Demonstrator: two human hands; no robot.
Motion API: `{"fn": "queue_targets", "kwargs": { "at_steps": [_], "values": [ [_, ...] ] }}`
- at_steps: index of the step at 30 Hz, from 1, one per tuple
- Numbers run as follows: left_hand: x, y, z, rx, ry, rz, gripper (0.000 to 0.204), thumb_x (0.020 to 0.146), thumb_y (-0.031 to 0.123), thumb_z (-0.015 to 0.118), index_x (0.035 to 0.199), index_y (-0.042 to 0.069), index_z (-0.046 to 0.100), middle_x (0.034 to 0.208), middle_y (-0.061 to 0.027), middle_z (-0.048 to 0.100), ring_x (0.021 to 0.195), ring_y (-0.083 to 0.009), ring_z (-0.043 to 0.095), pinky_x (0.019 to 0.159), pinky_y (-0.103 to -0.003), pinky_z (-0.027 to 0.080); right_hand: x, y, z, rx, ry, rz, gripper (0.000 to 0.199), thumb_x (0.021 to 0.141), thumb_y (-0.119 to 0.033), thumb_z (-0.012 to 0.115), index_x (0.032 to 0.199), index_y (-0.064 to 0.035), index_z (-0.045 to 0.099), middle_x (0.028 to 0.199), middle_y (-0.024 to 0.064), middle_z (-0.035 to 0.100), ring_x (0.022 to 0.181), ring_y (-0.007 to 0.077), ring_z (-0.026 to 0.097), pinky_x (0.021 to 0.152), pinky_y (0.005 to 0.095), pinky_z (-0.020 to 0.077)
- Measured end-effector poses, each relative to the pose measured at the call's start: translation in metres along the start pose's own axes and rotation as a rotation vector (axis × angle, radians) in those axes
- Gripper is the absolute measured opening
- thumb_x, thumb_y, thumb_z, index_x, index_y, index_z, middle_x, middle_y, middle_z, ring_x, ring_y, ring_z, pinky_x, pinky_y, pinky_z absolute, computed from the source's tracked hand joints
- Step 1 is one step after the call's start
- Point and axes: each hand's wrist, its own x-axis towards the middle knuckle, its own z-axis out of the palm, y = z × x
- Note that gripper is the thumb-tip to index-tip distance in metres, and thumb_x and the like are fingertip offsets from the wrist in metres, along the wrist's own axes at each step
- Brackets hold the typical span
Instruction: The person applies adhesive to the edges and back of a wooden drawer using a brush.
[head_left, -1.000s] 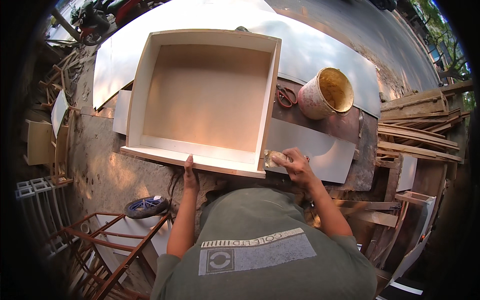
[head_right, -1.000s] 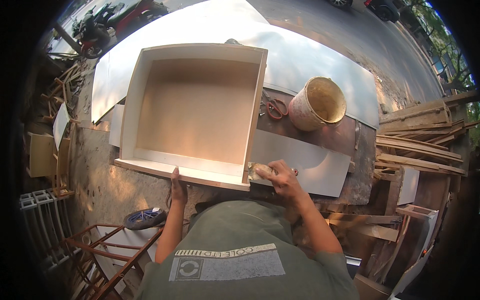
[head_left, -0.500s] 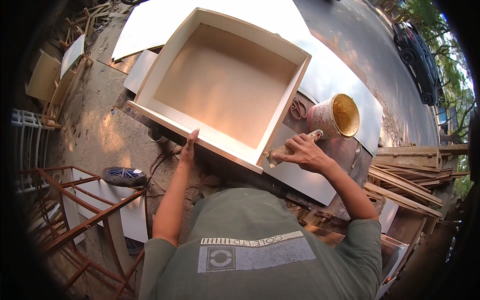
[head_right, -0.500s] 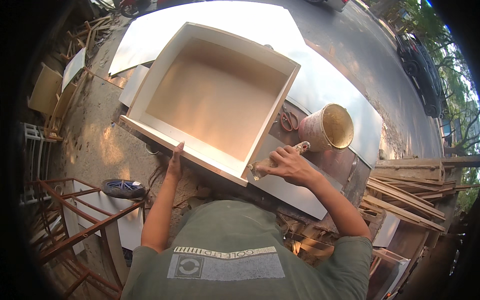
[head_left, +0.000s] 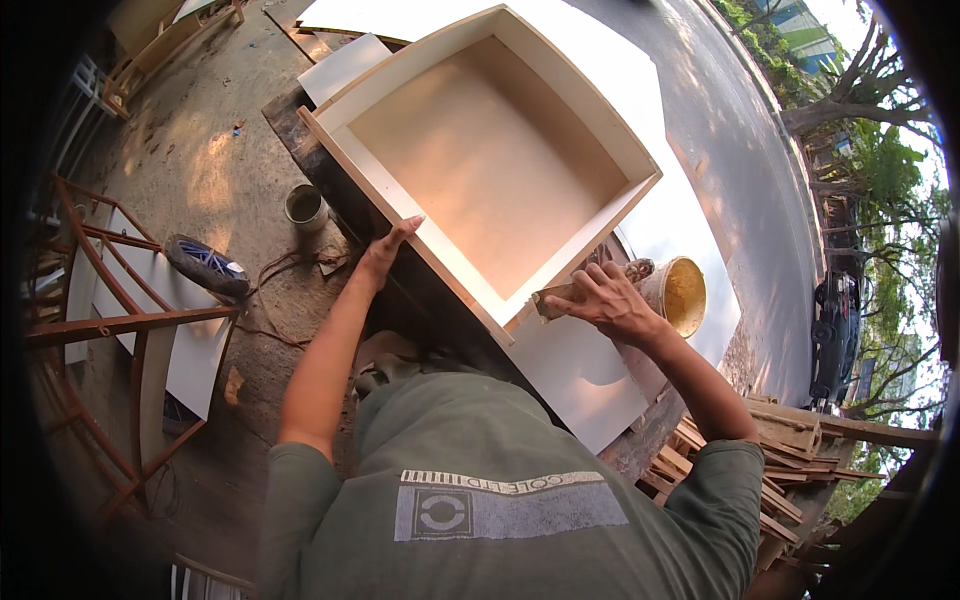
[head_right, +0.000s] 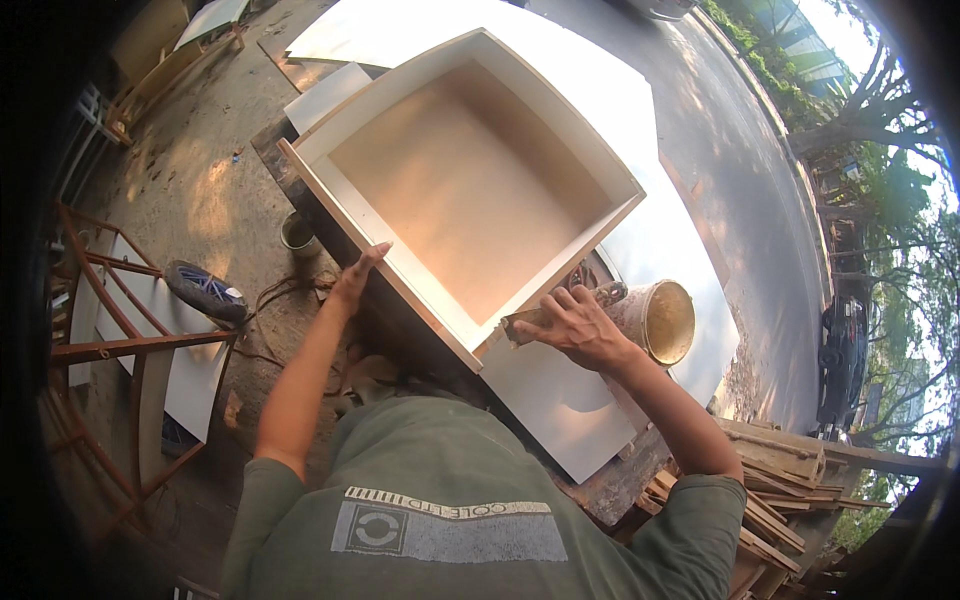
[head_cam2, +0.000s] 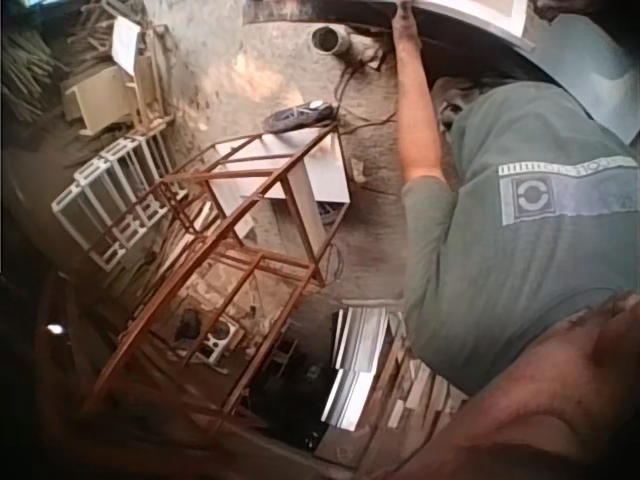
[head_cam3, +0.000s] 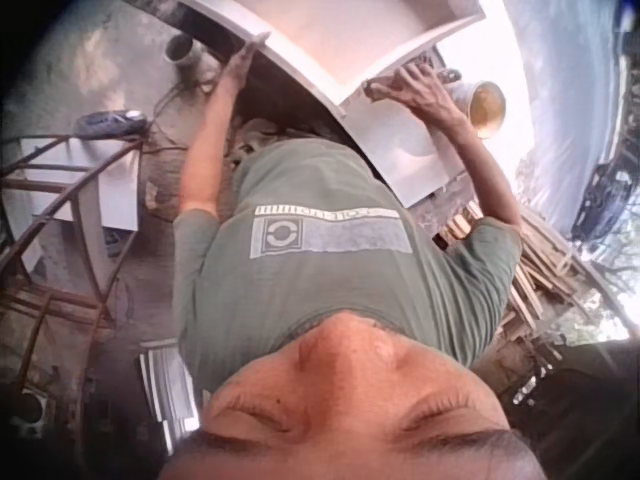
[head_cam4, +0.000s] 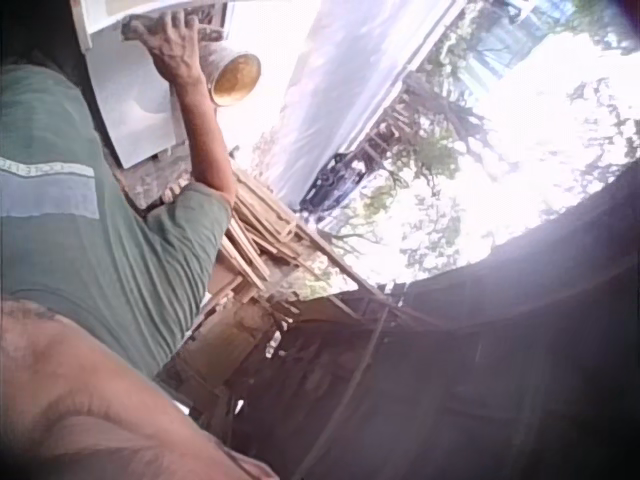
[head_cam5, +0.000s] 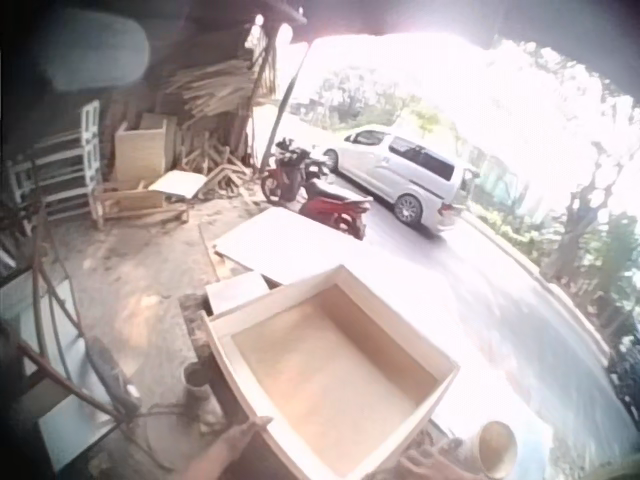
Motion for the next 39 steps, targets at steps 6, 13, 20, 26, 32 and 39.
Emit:
{"fn": "queue_targets", "kwargs": {
  "at_steps": [6,13,20,26,32,39],
  "values": [
    [0.006,-0.004,-0.002,-0.013,-0.010,0.002,0.071,0.083,0.061,0.070,0.135,0.013,0.068,0.141,-0.0067,0.059,0.134,-0.0186,0.048,0.116,-0.034,0.031,0.016,-0.009,0.020,0.122,0.033,-0.111,0.071,0.086,-0.011,0.064,0.147,-0.0450,0.049,0.114,0.0077,0.051,0.109,0.0238,0.052,0.088,0.0401,0.0430],
    [0.003,0.001,0.000,-0.032,0.000,-0.043,0.074,0.081,0.061,0.073,0.134,0.010,0.068,0.135,-0.0070,0.060,0.127,-0.0196,0.052,0.113,-0.033,0.036,-0.008,0.019,0.002,-0.078,0.026,0.120,0.061,0.086,-0.013,0.065,0.139,-0.0413,0.056,0.114,0.0071,0.053,0.110,0.0249,0.054,0.090,0.0409,0.0421],
    [0.005,-0.005,-0.003,-0.060,-0.003,0.011,0.078,0.078,0.063,0.077,0.134,0.009,0.067,0.135,-0.0075,0.059,0.128,-0.0186,0.051,0.112,-0.033,0.036,-0.001,-0.015,-0.037,0.009,-0.098,0.075,0.040,0.095,-0.020,0.060,0.132,-0.0334,0.061,0.114,0.0066,0.054,0.111,0.0235,0.053,0.088,0.0404,0.0437],
    [0.006,-0.003,-0.004,-0.091,-0.019,-0.048,0.076,0.078,0.063,0.077,0.133,0.012,0.069,0.137,-0.0068,0.058,0.128,-0.0185,0.050,0.113,-0.033,0.035,0.014,-0.017,0.012,0.128,0.056,-0.038,0.061,0.089,-0.014,0.064,0.142,-0.0433,0.054,0.112,0.0064,0.051,0.107,0.0219,0.052,0.088,0.0381,0.0424],
    [0.004,-0.001,-0.005,-0.070,0.000,-0.053,0.074,0.078,0.060,0.078,0.133,0.010,0.068,0.135,-0.0069,0.059,0.126,-0.0190,0.052,0.111,-0.033,0.038,-0.007,0.019,-0.002,-0.002,-0.062,0.145,0.053,0.093,-0.013,0.060,0.136,-0.0430,0.056,0.125,0.0071,0.054,0.117,0.0229,0.054,0.090,0.0396,0.0442],
    [0.001,0.001,-0.002,-0.070,-0.025,0.008,0.071,0.081,0.057,0.077,0.132,0.010,0.068,0.133,-0.0063,0.061,0.124,-0.0182,0.054,0.109,-0.033,0.040,0.024,0.041,-0.066,0.118,-0.182,0.231,0.028,0.091,-0.013,0.057,0.104,-0.0322,0.074,0.091,0.0026,0.057,0.104,0.0201,0.059,0.088,0.0395,0.0436]
  ]
}}
